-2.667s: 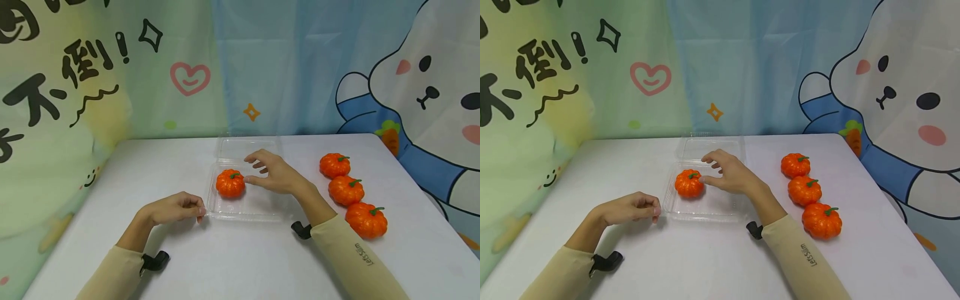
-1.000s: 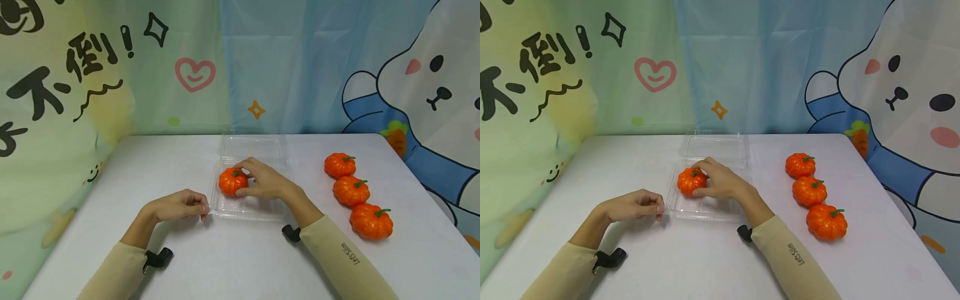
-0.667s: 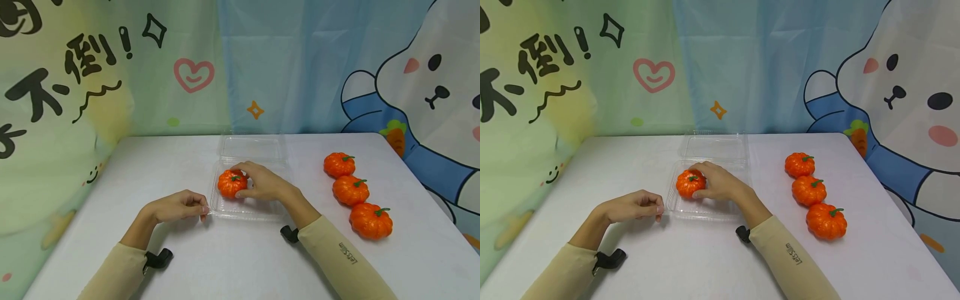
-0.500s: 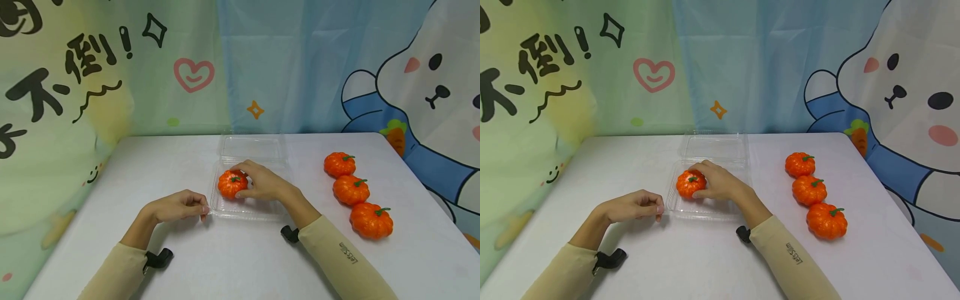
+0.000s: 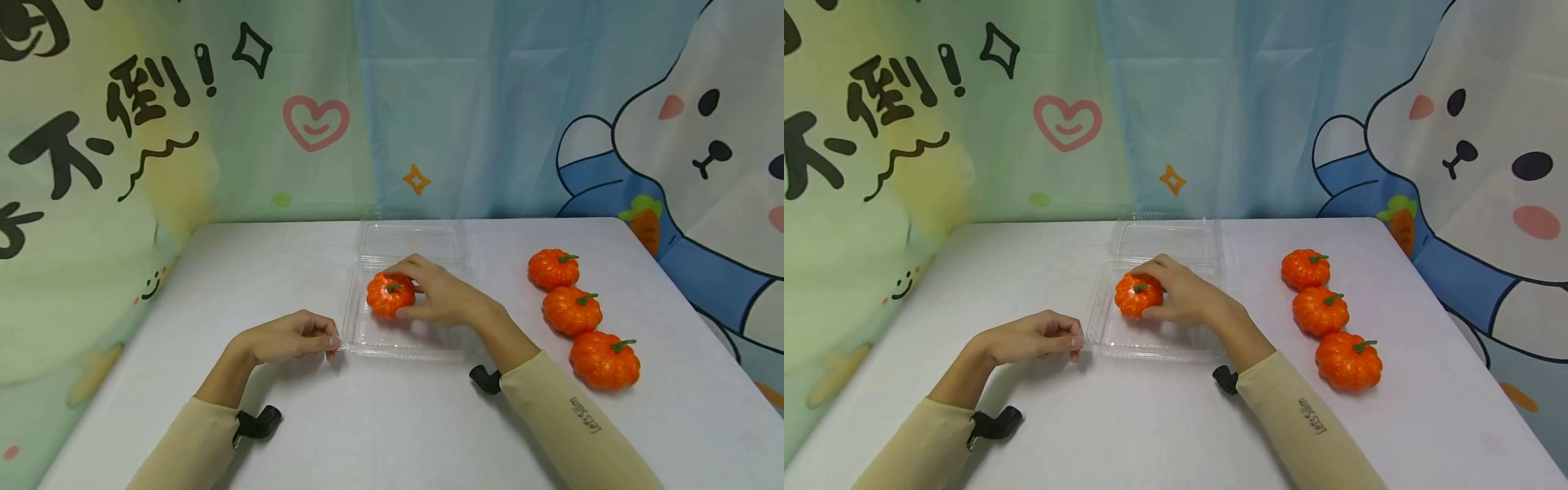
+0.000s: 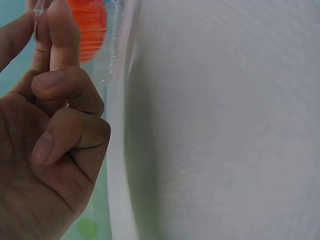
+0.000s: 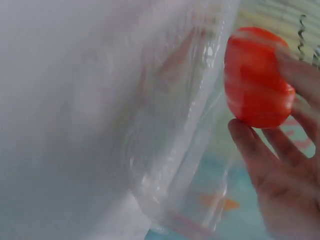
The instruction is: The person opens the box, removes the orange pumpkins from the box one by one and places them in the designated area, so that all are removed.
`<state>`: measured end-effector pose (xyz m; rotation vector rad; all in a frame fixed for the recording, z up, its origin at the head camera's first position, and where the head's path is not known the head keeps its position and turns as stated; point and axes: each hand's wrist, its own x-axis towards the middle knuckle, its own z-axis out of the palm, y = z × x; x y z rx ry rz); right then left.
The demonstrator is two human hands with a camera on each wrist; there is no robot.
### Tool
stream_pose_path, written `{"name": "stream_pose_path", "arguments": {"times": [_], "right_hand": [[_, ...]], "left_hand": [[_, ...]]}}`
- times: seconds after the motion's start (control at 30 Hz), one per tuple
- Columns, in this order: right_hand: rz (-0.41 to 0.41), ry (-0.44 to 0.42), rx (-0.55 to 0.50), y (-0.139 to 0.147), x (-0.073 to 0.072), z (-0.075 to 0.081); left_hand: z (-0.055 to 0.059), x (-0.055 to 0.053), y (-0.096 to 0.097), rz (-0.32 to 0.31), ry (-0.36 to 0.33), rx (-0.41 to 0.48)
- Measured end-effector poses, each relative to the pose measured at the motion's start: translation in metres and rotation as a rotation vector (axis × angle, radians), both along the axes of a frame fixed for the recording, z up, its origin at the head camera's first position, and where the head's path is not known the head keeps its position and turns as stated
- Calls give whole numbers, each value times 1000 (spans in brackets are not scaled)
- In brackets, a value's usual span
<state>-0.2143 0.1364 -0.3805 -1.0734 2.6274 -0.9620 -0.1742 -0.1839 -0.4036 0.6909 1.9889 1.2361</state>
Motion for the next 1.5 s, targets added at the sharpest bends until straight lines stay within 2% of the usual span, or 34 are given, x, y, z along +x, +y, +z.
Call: {"name": "stream_pose_path", "arguments": {"times": [0.4, 0.67, 0.83, 0.97, 1.2, 1.5], "right_hand": [[-18, 24, -5, 30, -4, 25], [-89, -3, 5, 65, -2, 39], [-115, 21, 0, 81, -6, 46], [-132, 28, 38, 92, -13, 53], [-253, 68, 107, 121, -19, 74], [-305, 75, 124, 146, -18, 74]], "left_hand": [[1, 0, 0, 11, -4, -14], [-3, 2, -1, -6, 2, -8], [0, 1, -2, -10, 27, -2], [3, -2, -3, -14, 36, -11], [9, -7, 3, 1, 44, -56], [7, -6, -3, 7, 26, -72]]}}
